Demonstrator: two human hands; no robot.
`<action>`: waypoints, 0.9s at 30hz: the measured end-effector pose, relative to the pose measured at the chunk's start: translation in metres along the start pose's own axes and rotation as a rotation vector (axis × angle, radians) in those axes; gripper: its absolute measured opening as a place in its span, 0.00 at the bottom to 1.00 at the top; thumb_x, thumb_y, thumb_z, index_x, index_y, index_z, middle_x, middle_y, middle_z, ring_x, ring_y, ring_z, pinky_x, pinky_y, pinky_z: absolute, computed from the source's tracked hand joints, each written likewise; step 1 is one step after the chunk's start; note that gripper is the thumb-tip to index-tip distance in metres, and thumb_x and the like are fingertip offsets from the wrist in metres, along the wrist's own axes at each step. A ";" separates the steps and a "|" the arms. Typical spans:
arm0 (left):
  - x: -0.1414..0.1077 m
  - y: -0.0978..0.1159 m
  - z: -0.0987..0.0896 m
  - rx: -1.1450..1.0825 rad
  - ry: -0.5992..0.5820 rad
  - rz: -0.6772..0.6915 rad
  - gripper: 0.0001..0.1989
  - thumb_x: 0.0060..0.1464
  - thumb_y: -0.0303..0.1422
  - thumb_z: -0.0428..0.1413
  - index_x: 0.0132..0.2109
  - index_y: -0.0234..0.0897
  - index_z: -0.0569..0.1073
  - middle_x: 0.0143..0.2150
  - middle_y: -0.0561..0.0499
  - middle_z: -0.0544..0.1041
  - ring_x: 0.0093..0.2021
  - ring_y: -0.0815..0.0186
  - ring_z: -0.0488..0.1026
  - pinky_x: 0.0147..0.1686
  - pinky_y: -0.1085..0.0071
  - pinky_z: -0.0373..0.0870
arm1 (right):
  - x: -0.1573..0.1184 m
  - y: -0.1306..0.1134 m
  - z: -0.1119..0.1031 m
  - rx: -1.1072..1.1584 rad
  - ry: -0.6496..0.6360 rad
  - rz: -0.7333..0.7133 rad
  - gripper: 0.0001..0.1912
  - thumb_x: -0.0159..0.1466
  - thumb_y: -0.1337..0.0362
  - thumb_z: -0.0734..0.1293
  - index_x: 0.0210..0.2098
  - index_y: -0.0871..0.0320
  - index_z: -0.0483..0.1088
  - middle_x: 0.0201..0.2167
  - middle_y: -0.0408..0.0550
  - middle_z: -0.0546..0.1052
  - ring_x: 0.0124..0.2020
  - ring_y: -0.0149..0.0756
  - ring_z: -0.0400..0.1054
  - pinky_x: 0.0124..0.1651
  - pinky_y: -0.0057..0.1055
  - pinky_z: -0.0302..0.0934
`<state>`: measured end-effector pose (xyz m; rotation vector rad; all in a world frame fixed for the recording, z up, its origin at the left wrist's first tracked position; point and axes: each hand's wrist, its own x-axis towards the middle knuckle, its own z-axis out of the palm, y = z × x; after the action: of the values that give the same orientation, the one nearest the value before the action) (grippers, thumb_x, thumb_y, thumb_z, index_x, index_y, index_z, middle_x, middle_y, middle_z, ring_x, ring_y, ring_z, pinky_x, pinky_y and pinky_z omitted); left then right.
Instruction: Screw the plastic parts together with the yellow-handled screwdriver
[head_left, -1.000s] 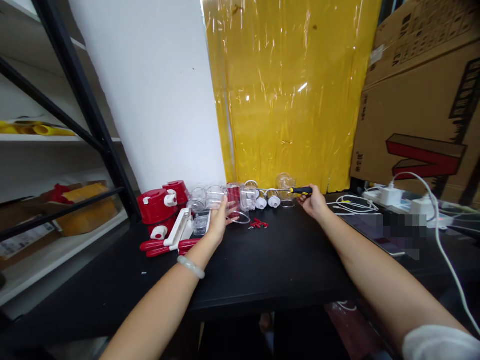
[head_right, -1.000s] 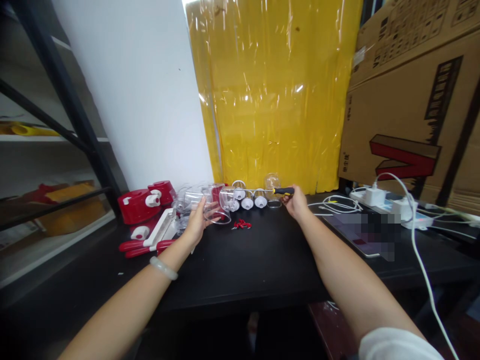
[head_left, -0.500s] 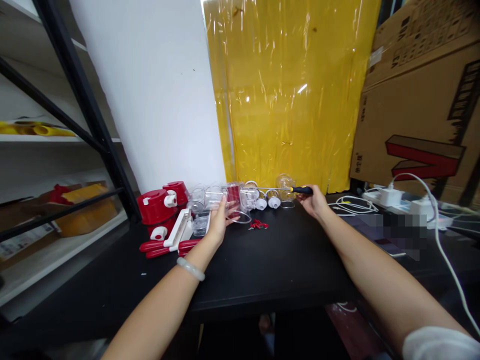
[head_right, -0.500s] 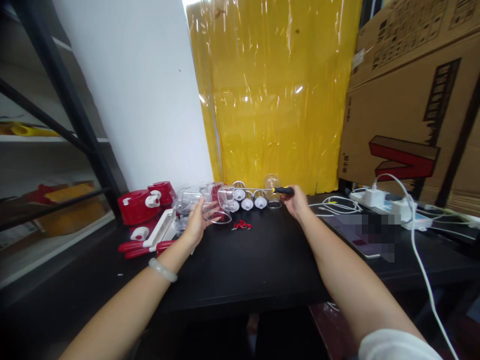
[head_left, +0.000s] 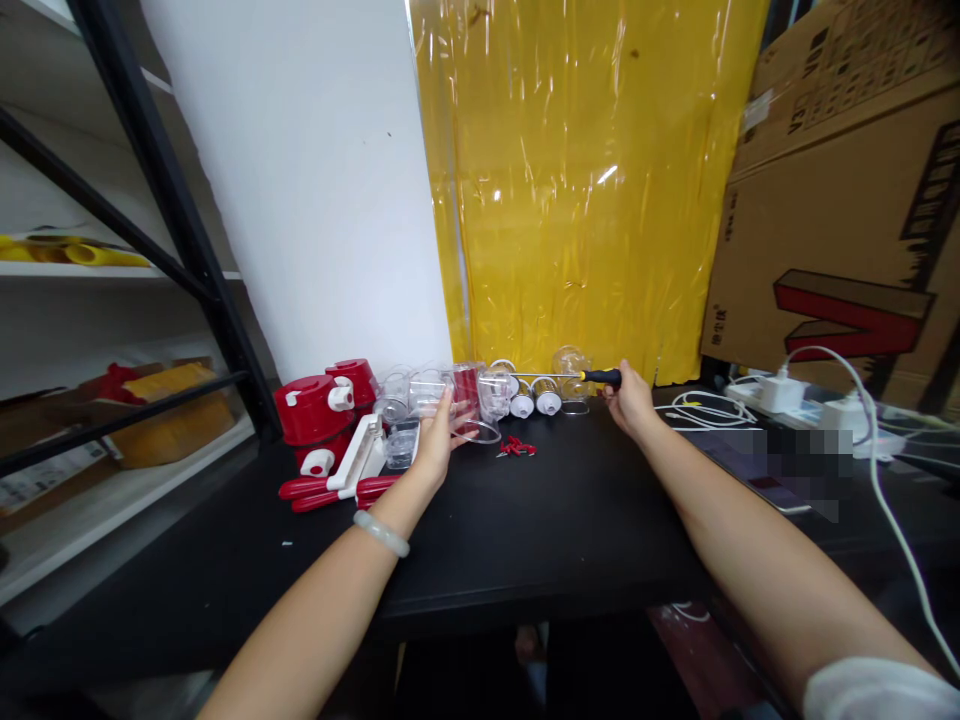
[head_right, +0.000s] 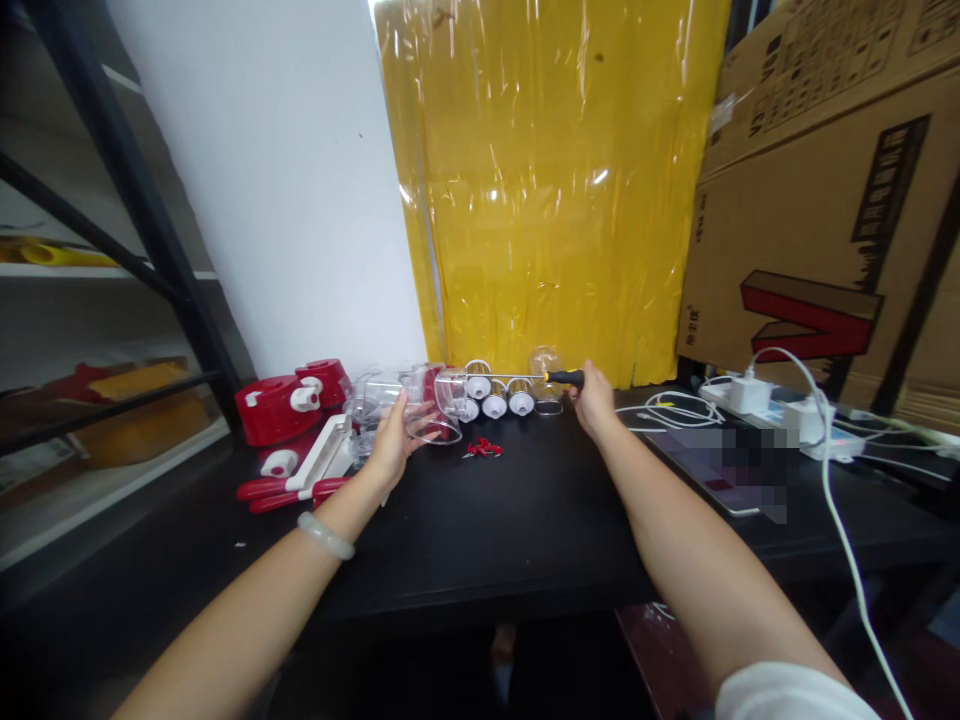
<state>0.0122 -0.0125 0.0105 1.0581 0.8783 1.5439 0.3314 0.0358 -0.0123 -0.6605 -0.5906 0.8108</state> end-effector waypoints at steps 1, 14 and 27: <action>-0.001 0.001 0.001 -0.003 -0.002 -0.007 0.21 0.61 0.48 0.57 0.50 0.36 0.71 0.49 0.39 0.79 0.43 0.57 0.81 0.32 0.66 0.80 | -0.001 0.000 0.001 0.009 0.007 0.003 0.16 0.67 0.52 0.67 0.29 0.54 0.62 0.14 0.33 0.62 0.12 0.23 0.55 0.17 0.20 0.56; -0.003 0.003 0.002 -0.009 0.013 -0.090 0.24 0.60 0.52 0.55 0.50 0.35 0.72 0.47 0.40 0.79 0.37 0.61 0.80 0.34 0.66 0.78 | -0.004 -0.001 0.006 0.039 -0.011 -0.038 0.12 0.66 0.59 0.67 0.29 0.54 0.61 0.20 0.35 0.67 0.17 0.24 0.60 0.20 0.21 0.58; -0.002 0.003 0.002 -0.011 0.060 -0.128 0.22 0.61 0.51 0.55 0.47 0.35 0.71 0.44 0.42 0.79 0.32 0.64 0.79 0.31 0.68 0.78 | 0.000 -0.002 0.003 -0.041 0.009 -0.044 0.23 0.65 0.41 0.63 0.28 0.54 0.64 0.17 0.39 0.69 0.14 0.28 0.62 0.17 0.25 0.57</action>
<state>0.0130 -0.0153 0.0138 0.9336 0.9595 1.4774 0.3301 0.0359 -0.0087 -0.6856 -0.6130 0.7566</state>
